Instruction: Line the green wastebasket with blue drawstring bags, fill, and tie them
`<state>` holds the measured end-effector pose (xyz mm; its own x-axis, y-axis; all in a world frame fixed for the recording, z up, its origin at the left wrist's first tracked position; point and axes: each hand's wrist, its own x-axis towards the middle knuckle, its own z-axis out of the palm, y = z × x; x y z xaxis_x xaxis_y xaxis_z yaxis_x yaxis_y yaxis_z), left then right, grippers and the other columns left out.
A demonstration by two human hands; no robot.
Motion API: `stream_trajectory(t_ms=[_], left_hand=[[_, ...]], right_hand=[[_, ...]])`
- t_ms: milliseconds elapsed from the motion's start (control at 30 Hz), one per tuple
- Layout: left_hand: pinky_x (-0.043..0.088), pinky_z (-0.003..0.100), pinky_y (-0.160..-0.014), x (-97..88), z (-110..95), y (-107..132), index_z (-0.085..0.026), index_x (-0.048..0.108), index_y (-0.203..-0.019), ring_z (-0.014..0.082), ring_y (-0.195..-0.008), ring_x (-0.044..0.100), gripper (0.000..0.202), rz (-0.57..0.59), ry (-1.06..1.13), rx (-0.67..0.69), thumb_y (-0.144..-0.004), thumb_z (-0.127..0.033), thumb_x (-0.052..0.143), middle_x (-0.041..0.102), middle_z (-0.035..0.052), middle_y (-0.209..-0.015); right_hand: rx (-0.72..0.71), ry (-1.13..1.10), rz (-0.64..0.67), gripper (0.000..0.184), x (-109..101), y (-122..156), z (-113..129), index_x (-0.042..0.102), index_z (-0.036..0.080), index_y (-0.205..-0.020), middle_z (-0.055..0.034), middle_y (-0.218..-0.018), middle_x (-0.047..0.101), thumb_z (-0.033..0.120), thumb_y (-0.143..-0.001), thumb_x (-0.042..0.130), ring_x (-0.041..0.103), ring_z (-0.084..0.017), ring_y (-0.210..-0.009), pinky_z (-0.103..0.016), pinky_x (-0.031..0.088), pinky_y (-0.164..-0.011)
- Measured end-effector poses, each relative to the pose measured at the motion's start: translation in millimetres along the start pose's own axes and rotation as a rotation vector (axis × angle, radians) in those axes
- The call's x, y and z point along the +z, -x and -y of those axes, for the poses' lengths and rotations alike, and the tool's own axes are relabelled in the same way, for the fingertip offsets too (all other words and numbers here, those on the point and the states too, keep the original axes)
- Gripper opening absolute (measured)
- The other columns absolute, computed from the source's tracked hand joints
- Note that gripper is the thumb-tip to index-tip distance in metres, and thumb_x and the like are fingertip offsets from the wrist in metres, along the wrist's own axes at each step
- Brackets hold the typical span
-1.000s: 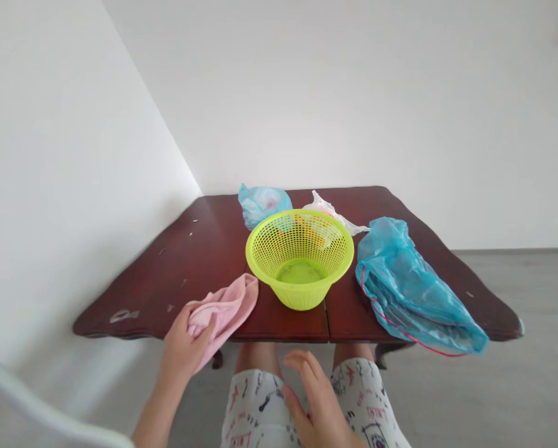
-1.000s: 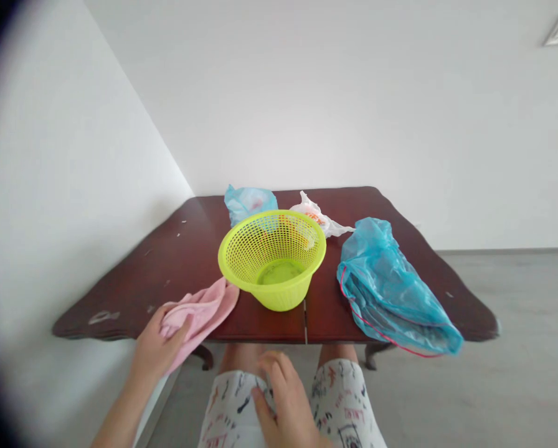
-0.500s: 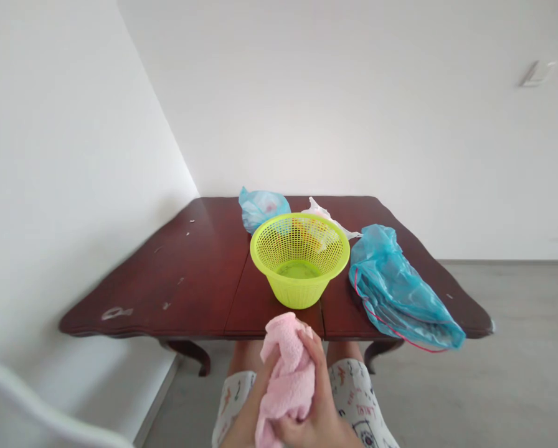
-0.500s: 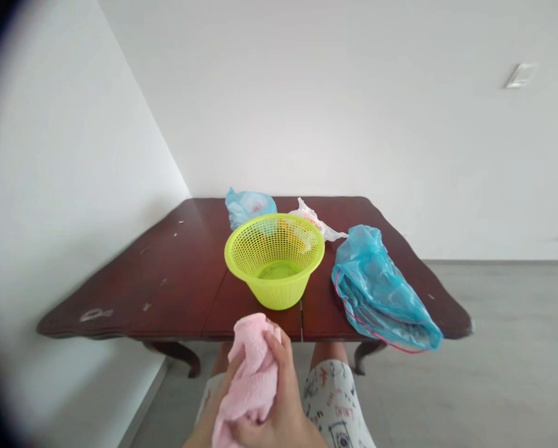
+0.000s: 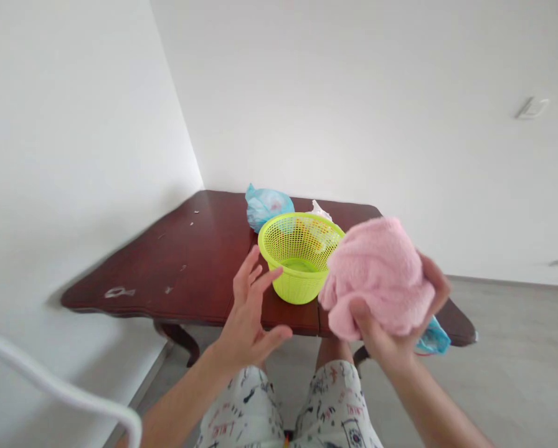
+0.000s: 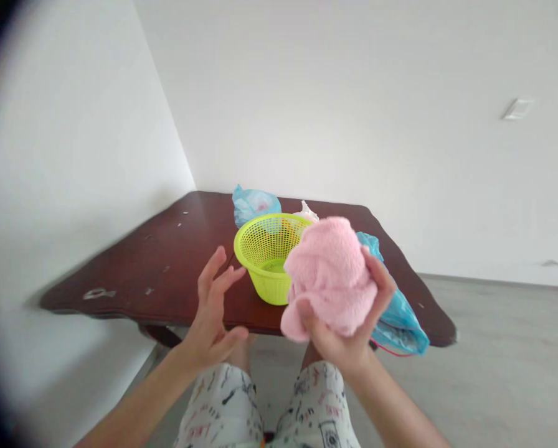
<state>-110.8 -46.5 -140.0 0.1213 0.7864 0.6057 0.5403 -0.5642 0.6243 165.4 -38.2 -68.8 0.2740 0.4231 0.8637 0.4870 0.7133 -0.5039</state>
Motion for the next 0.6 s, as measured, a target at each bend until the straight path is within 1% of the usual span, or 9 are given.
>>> stream_trajectory(t_ms=[67,133,200,267,333,367,467,533,600], left_hand=[[0.023,0.082,-0.150,-1.7,9,-35,-0.057,0.017,-0.191,0.0527,-0.189,-0.007,0.138,-0.006,-0.058,0.005,-0.082,-0.081,0.099,-0.027,-0.0034,-0.202],[0.021,0.085,-0.148,7.8,22,-60,-0.045,0.009,-0.191,0.0564,-0.188,-0.010,0.152,-0.004,-0.047,-0.027,-0.078,-0.079,0.105,-0.031,0.0119,-0.201],[0.029,0.084,-0.146,21.9,35,-72,-0.038,0.016,-0.186,0.0576,-0.188,0.007,0.148,-0.017,-0.001,-0.100,-0.076,-0.077,0.107,-0.011,0.0239,-0.202],[0.044,0.080,-0.139,32.9,43,-76,-0.034,0.028,-0.176,0.0568,-0.180,0.037,0.134,-0.023,0.038,-0.176,-0.076,-0.073,0.108,0.016,0.0296,-0.198],[0.058,0.077,-0.127,36.4,45,-77,-0.031,0.037,-0.162,0.0554,-0.165,0.061,0.118,-0.022,0.034,-0.218,-0.076,-0.071,0.108,0.038,0.0311,-0.188],[0.061,0.077,-0.123,35.3,44,-77,-0.031,0.039,-0.154,0.0554,-0.159,0.066,0.112,-0.027,0.021,-0.224,-0.075,-0.071,0.108,0.045,0.0306,-0.182],[0.062,0.076,-0.121,26.2,40,-77,-0.032,0.039,-0.140,0.0565,-0.161,0.063,0.110,-0.060,-0.007,-0.196,-0.068,-0.076,0.110,0.054,0.0278,-0.174],[0.061,0.073,-0.123,20.6,41,-76,-0.033,0.039,-0.136,0.0558,-0.165,0.059,0.112,-0.060,0.012,-0.158,-0.064,-0.080,0.111,0.051,0.0272,-0.177],[0.062,0.071,-0.122,18.6,45,-74,-0.034,0.039,-0.134,0.0546,-0.163,0.061,0.112,-0.039,0.049,-0.130,-0.063,-0.084,0.110,0.048,0.0271,-0.180]], right_hand=[[-0.070,-0.036,0.137,0.091,31,-46,-18,0.053,0.023,-0.167,-0.0185,-0.162,0.062,0.058,-0.094,0.094,0.064,-0.038,-0.149,-0.063,0.054,-0.129],[0.013,-0.107,0.393,0.074,69,-74,-34,0.062,0.017,-0.156,-0.0149,-0.147,0.073,0.055,-0.099,0.089,0.073,-0.029,-0.132,-0.052,0.061,-0.118],[0.233,-0.100,0.679,0.058,104,-85,-44,0.070,0.009,-0.142,-0.0108,-0.131,0.082,0.053,-0.107,0.080,0.077,-0.022,-0.114,-0.042,0.063,-0.107],[0.419,-0.069,0.960,0.053,127,-87,-49,0.075,0.001,-0.132,-0.0090,-0.122,0.084,0.050,-0.115,0.066,0.077,-0.015,-0.102,-0.032,0.059,-0.098],[0.500,-0.057,1.160,0.051,135,-89,-52,0.079,-0.003,-0.125,-0.0072,-0.114,0.086,0.045,-0.115,0.064,0.075,-0.011,-0.090,-0.025,0.056,-0.087],[0.496,-0.048,1.234,0.044,135,-91,-54,0.082,0.000,-0.122,-0.0049,-0.106,0.086,0.041,-0.113,0.068,0.073,-0.010,-0.081,-0.024,0.055,-0.081],[0.318,0.035,1.493,0.009,127,-110,-65,0.088,0.012,-0.104,0.0031,-0.078,0.081,0.018,-0.100,0.083,0.063,-0.010,-0.063,-0.023,0.049,-0.066],[0.076,0.141,1.668,0.008,122,-123,-76,0.086,0.013,-0.091,0.0053,-0.072,0.077,0.008,-0.095,0.081,0.061,-0.008,-0.061,-0.021,0.045,-0.064],[-0.183,0.256,1.652,0.008,122,-132,-88,0.083,0.009,-0.086,0.0046,-0.082,0.081,0.009,-0.093,0.081,0.064,-0.005,-0.070,-0.018,0.044,-0.069]])
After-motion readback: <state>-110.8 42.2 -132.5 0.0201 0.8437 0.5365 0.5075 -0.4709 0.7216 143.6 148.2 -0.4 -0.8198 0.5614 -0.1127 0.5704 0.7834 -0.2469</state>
